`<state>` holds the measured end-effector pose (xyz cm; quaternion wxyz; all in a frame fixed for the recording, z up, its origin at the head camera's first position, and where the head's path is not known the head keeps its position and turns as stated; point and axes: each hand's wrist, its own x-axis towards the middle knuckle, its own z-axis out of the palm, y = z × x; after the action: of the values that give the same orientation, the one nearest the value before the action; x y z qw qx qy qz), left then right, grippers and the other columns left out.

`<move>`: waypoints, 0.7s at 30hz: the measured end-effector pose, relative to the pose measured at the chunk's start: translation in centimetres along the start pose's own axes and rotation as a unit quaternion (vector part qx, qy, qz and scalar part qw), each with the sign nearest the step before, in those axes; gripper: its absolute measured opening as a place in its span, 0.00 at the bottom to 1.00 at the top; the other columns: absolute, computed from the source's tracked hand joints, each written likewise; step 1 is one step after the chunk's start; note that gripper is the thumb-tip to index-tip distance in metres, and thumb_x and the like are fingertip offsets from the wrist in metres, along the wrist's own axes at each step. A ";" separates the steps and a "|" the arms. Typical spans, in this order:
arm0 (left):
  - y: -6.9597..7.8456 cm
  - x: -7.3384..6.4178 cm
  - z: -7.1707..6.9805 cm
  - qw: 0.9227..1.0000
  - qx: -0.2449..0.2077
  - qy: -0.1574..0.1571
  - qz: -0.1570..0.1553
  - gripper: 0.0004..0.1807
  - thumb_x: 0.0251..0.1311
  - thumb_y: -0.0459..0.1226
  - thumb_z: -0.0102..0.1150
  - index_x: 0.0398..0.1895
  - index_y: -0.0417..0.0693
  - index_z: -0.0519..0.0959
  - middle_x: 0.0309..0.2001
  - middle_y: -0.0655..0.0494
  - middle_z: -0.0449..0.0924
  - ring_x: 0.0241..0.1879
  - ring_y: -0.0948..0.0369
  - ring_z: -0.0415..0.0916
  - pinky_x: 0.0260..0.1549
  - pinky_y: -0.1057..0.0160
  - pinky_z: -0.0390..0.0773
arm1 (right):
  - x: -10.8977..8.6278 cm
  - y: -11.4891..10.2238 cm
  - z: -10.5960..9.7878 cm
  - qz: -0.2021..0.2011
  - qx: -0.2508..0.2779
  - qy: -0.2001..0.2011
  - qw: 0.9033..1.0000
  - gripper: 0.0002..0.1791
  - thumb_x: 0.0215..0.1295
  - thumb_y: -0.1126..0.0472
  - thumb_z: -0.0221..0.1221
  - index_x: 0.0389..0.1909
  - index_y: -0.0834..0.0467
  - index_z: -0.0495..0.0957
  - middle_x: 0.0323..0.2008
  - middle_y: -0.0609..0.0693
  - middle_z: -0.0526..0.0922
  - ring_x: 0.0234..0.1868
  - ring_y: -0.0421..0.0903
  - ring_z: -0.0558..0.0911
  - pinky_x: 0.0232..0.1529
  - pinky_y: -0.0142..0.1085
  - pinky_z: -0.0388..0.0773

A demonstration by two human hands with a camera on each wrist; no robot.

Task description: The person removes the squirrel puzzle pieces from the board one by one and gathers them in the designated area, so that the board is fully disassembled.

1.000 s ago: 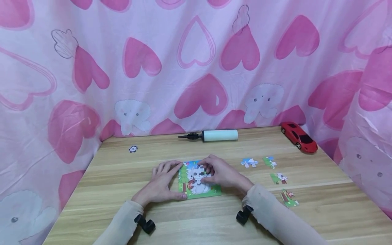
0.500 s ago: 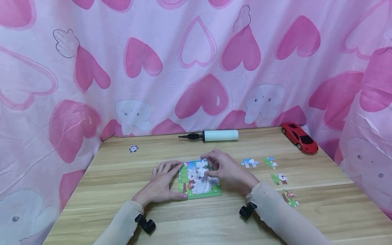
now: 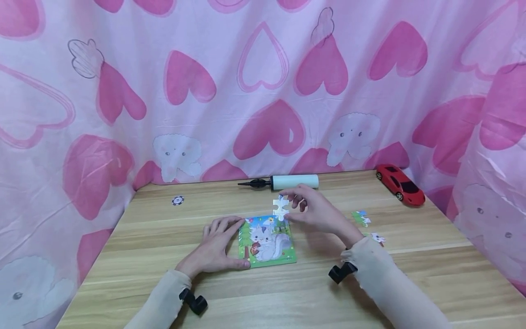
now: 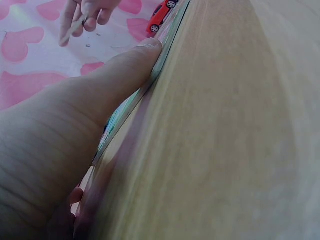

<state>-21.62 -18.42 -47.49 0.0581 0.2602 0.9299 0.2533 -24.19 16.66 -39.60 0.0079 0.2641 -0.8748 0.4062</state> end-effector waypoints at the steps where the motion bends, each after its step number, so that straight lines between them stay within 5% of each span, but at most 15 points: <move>1: 0.0 0.0 0.0 1.000 0.000 0.000 0.000 0.71 0.47 0.79 0.75 0.91 0.56 0.60 0.87 0.58 0.56 0.84 0.48 0.48 0.73 0.38 0.55 | 0.0 0.0 -0.3 -0.002 -0.002 0.003 1.000 0.34 0.67 0.60 0.80 0.73 0.53 0.82 0.52 0.54 0.82 0.49 0.51 0.81 0.49 0.40 0.83; 21: 0.1 0.0 0.0 1.000 0.000 -0.001 0.001 0.71 0.48 0.78 0.75 0.91 0.56 0.60 0.87 0.58 0.56 0.84 0.47 0.48 0.74 0.38 0.55 | -1.6 -0.6 -5.6 -0.025 -0.013 0.043 0.999 0.34 0.67 0.61 0.79 0.74 0.52 0.82 0.49 0.49 0.82 0.51 0.49 0.81 0.50 0.39 0.81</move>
<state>-21.58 -18.40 -47.45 0.0584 0.2618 0.9296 0.2529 -23.71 21.09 -35.79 0.0590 0.2684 -0.8720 0.4052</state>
